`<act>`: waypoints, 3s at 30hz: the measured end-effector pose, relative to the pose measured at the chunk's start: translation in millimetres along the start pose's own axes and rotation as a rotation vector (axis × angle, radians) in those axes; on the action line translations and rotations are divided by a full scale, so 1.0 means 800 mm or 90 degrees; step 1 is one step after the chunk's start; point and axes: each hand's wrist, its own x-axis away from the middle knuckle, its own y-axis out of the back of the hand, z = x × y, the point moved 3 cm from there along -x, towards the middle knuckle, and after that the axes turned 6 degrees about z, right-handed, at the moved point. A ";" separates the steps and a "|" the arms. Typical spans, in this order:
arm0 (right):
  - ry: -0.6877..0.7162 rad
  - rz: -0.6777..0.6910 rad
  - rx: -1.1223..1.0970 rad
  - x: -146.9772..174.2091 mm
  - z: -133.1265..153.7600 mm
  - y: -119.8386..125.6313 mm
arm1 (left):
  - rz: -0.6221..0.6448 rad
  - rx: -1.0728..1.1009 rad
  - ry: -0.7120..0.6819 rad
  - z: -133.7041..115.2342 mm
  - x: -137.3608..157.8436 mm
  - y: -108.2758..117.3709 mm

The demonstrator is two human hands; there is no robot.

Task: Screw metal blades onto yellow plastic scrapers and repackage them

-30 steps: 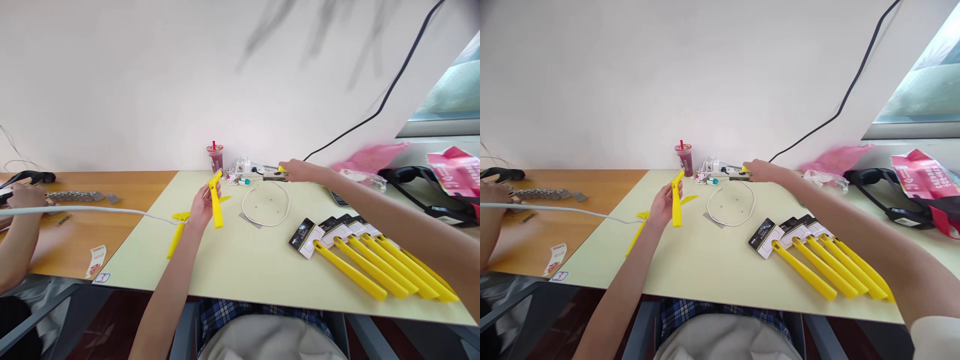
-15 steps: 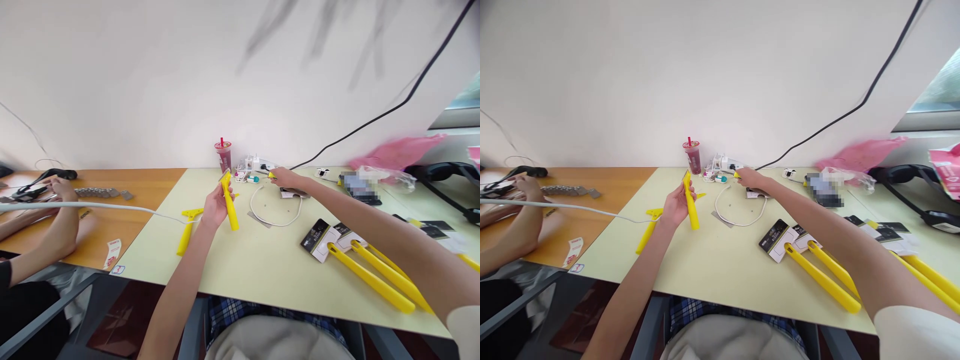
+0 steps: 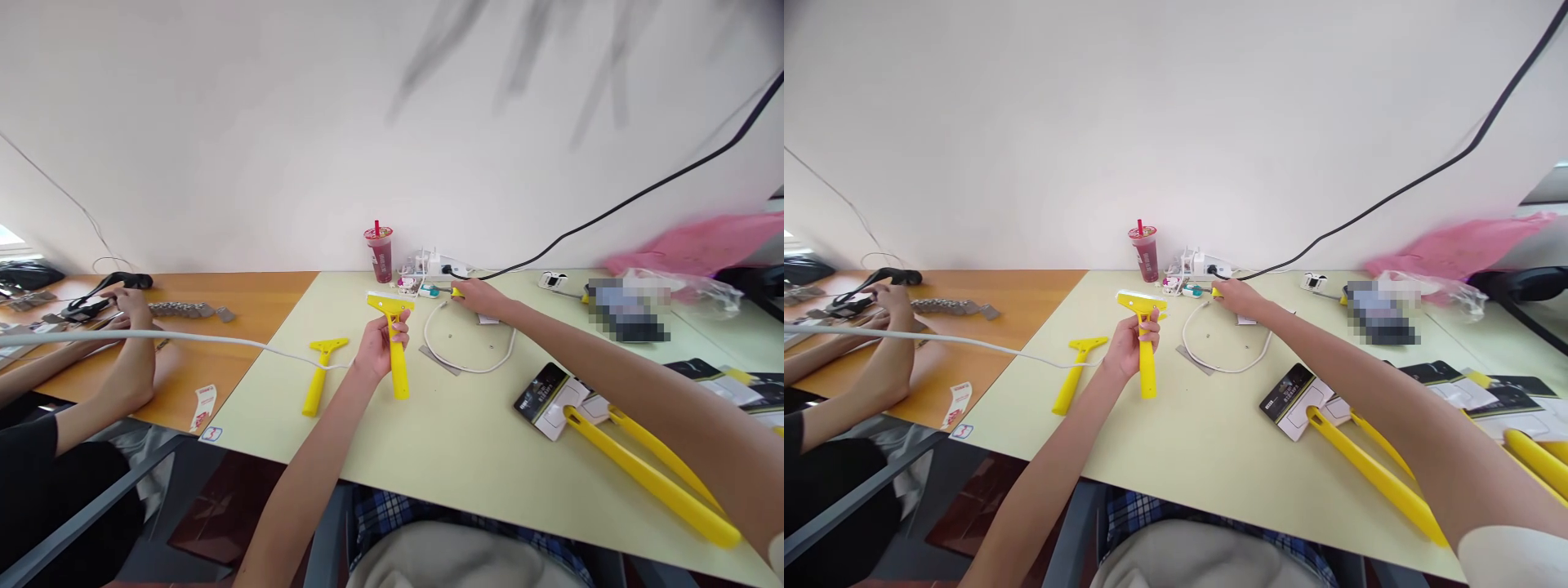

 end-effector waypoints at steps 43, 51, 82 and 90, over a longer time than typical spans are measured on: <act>-0.034 0.122 -0.162 -0.001 0.006 0.028 | -0.014 -0.146 -0.035 0.022 -0.009 0.011; -0.020 0.098 -0.204 0.004 0.000 0.027 | -0.021 -0.155 -0.019 0.032 -0.001 0.003; 0.007 -0.097 -0.344 0.107 0.080 0.060 | 0.059 -0.218 0.008 0.054 -0.003 0.004; -0.022 -0.027 -0.313 0.101 0.086 0.017 | -0.028 -0.201 -0.005 0.054 -0.012 0.016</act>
